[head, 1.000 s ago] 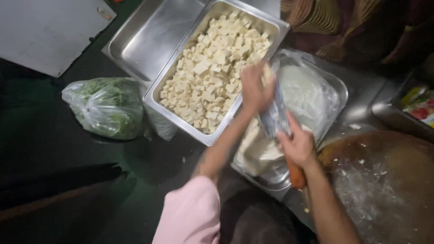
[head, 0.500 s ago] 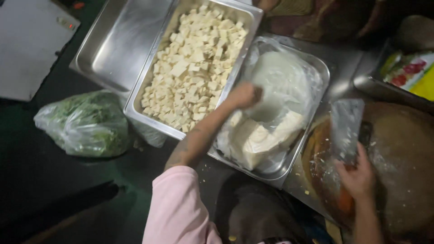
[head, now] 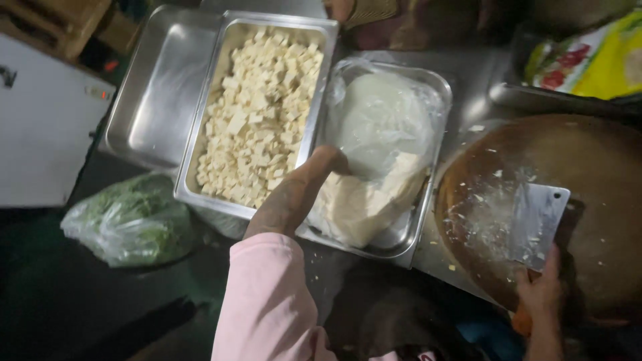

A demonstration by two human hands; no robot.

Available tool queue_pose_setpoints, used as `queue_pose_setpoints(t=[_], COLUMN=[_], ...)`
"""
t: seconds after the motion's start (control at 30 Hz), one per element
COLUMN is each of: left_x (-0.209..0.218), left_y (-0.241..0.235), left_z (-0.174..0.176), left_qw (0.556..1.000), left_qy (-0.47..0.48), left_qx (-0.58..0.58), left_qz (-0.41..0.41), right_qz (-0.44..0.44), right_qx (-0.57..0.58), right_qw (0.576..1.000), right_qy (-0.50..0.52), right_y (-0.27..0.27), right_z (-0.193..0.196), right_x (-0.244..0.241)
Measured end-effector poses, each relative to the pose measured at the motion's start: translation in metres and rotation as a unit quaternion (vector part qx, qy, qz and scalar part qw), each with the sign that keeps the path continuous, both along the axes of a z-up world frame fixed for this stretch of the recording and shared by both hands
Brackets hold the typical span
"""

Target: The person cuts large blocks of tofu into small cubes using a cleaver on a round wooden cutting board. They repeatedly transfer the diced tofu into a metal tray and retrieve new blocks from a container to continue the process.

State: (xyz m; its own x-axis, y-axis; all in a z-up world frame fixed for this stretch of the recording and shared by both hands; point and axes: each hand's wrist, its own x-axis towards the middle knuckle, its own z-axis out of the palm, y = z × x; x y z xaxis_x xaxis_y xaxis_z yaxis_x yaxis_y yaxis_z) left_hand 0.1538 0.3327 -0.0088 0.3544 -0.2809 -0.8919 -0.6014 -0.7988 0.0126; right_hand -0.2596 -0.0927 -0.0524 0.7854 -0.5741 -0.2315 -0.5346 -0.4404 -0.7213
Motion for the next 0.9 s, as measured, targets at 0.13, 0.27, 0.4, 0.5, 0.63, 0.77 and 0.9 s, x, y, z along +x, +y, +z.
queue_pose_setpoints(t=[0.13, 0.27, 0.4, 0.5, 0.63, 0.77, 0.9], left_x=[0.008, 0.008, -0.049, 0.002, 0.011, -0.113, -0.027], left_y=[0.013, 0.024, -0.029, 0.012, 0.012, -0.057, -0.023], left_z=[-0.041, -0.072, 0.154, -0.040, -0.059, 0.327, 0.064], left_qw=[0.998, 0.985, 0.659, 0.926, 0.976, 0.956, 0.916], left_qy=[0.032, 0.076, -0.098, 0.038, 0.052, 0.099, 0.122], left_qx=[-0.018, -0.038, -0.472, 0.022, 0.056, 0.070, 0.075], left_qz=[0.058, 0.151, 0.578, 0.375, 0.203, 0.267, 0.374], right_qz=[-0.013, -0.085, -0.069, -0.084, -0.109, -0.116, -0.101], right_qx=[-0.041, 0.062, -0.042, 0.002, -0.004, 0.030, 0.024], right_qw=[0.999, 0.994, 0.995, 0.996, 0.992, 0.993, 0.994], right_qy=[0.027, 0.000, 0.065, 0.002, 0.057, 0.021, 0.033], right_y=[0.005, 0.028, 0.017, 0.019, 0.020, 0.017, 0.012], right_z=[-0.004, 0.027, -0.001, -0.002, 0.001, -0.007, -0.016], right_x=[-0.005, 0.006, -0.004, -0.002, 0.001, 0.000, -0.006])
